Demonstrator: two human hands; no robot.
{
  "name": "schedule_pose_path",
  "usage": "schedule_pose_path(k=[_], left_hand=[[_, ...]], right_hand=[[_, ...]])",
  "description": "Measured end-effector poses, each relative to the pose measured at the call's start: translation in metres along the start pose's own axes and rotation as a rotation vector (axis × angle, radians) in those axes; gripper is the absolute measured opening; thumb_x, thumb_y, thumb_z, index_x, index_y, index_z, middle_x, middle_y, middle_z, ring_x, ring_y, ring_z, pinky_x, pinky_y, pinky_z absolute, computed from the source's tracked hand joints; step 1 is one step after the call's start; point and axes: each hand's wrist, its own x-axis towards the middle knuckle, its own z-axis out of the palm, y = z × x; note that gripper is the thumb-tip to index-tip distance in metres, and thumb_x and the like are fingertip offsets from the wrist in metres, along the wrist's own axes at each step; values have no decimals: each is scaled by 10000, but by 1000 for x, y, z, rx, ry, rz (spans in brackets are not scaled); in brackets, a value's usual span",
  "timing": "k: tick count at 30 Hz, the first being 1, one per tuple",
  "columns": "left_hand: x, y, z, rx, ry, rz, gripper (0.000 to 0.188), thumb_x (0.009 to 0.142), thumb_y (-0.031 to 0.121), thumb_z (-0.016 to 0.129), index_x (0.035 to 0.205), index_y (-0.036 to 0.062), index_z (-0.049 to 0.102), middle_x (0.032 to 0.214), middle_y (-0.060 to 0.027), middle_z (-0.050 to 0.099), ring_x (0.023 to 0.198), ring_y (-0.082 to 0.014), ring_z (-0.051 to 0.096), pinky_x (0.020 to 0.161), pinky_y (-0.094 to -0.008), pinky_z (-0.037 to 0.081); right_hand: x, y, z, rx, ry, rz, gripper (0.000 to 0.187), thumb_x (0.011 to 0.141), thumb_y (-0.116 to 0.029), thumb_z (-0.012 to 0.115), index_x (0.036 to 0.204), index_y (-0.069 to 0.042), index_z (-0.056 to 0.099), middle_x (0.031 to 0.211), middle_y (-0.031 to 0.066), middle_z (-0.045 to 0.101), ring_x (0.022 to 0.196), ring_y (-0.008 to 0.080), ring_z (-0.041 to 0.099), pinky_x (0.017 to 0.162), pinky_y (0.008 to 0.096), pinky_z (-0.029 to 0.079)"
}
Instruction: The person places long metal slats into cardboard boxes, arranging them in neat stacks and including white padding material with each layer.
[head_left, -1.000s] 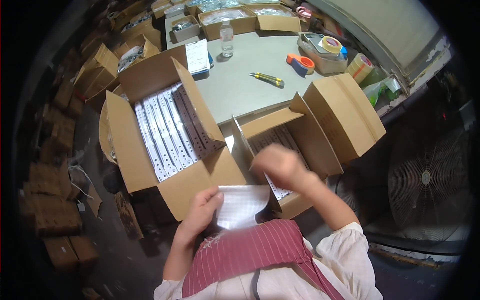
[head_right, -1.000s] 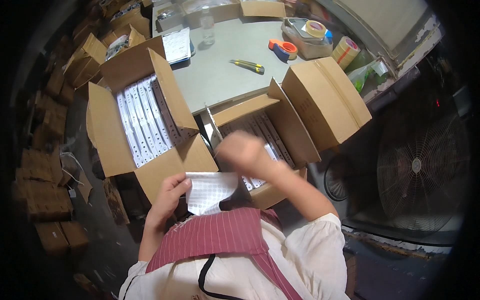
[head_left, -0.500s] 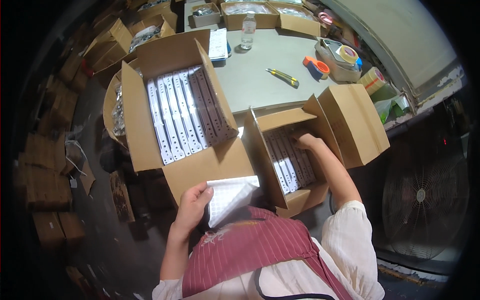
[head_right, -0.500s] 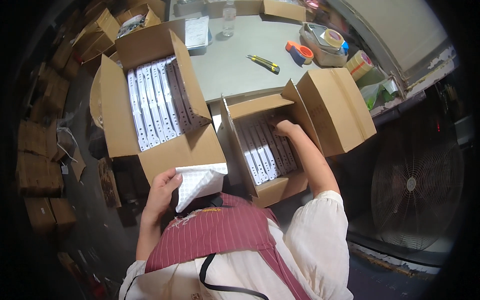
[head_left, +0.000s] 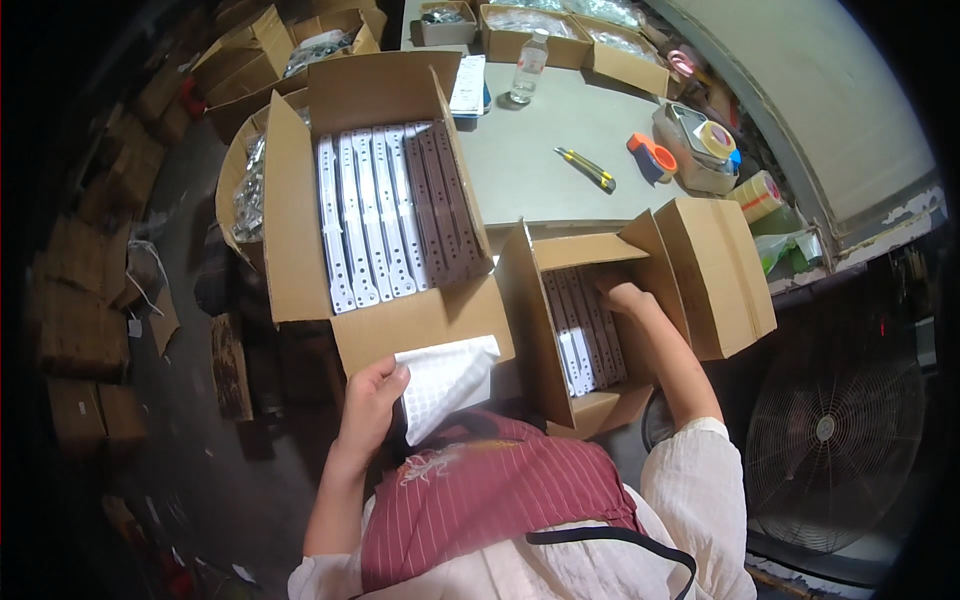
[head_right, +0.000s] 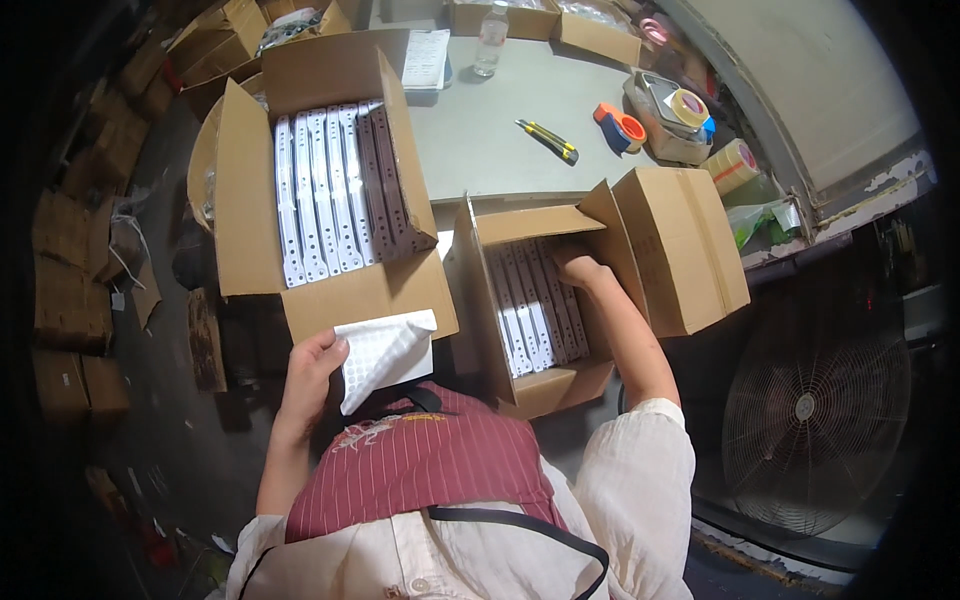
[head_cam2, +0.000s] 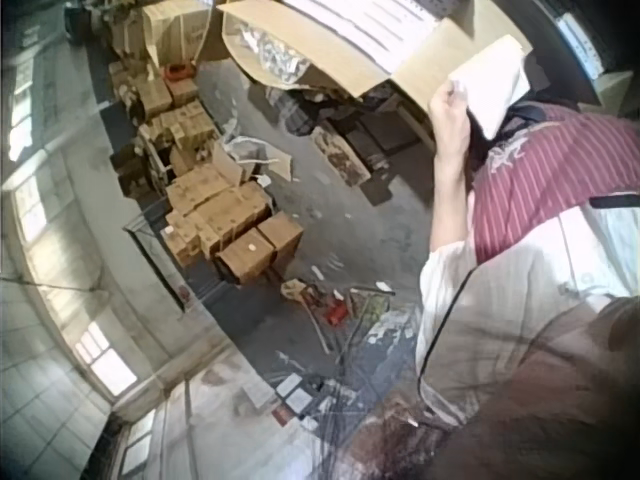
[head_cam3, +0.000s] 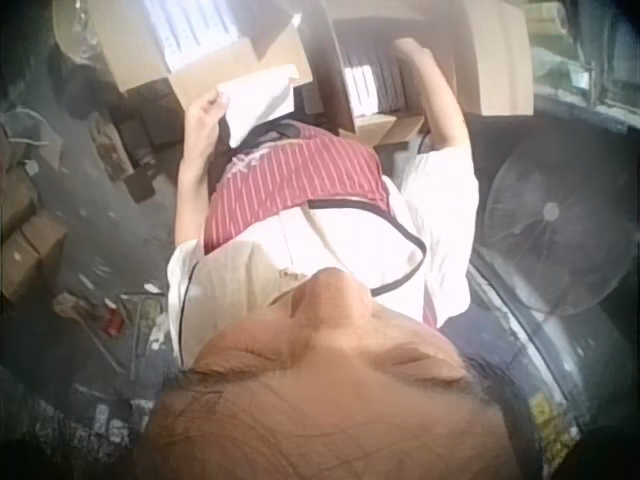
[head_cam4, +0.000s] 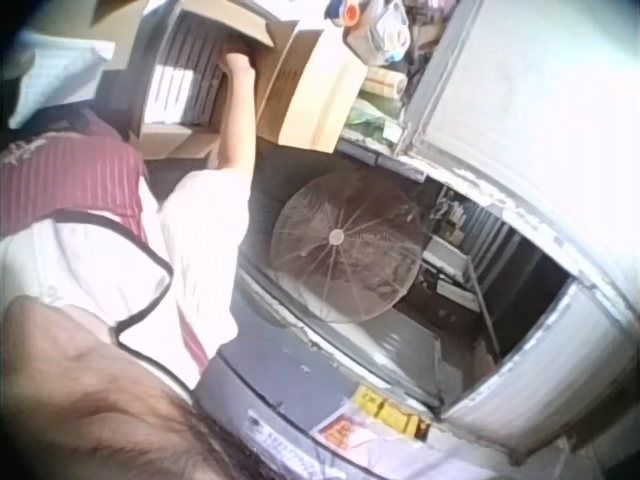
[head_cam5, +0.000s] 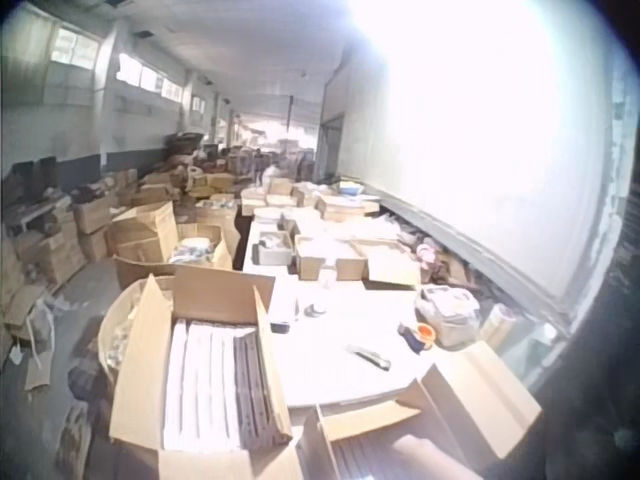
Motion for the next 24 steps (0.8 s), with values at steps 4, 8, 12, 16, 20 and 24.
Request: schedule_pose_path(k=[4,8,12,16,20,24], left_hand=[[-4,3,2,-11,9,-13,290,1009,115,513,1171,-102,616,1047,-72,683,933,-96,619,847,-246,478],[-10,4,3,-23,43,-5,301,1007,115,514,1185,-107,612,1064,-91,688,944,-105,629,858,-247,480],[-12,2,2,-54,91,18,311,1007,116,513,1199,-110,608,1075,-104,691,944,-117,638,856,-254,486],[-15,1,1,-85,128,32,321,1007,128,520,1203,-111,605,1088,-112,691,943,-127,646,860,-259,489],[-13,7,5,-170,125,28,327,1004,134,526,1209,-108,603,1093,-116,692,942,-133,650,862,-260,489],[-11,6,2,-143,138,66,323,999,128,529,1213,-104,600,1104,-120,691,940,-139,653,862,-259,485]], right_hand=[[-2,0,-3,-92,-39,-19,590,792,-43,607,1360,57,485,1363,292,516,1300,404,485,1112,415,383],[1,6,0,-107,-169,-5,698,772,-42,625,1424,73,404,1389,305,490,1323,401,469,1106,409,404],[1,2,7,-284,-172,12,702,753,-39,641,1410,69,419,1364,307,512,1301,405,491,1095,409,418],[0,-8,8,-71,-35,58,501,869,-61,532,1356,47,482,1335,294,540,1281,405,508,1101,418,408],[3,-7,2,-68,324,8,376,964,-75,393,1287,28,554,1295,274,574,1263,373,527,1085,437,408],[-4,-22,-9,-157,382,217,320,887,-146,546,1154,-1,647,1140,235,661,1050,354,656,867,456,539]])
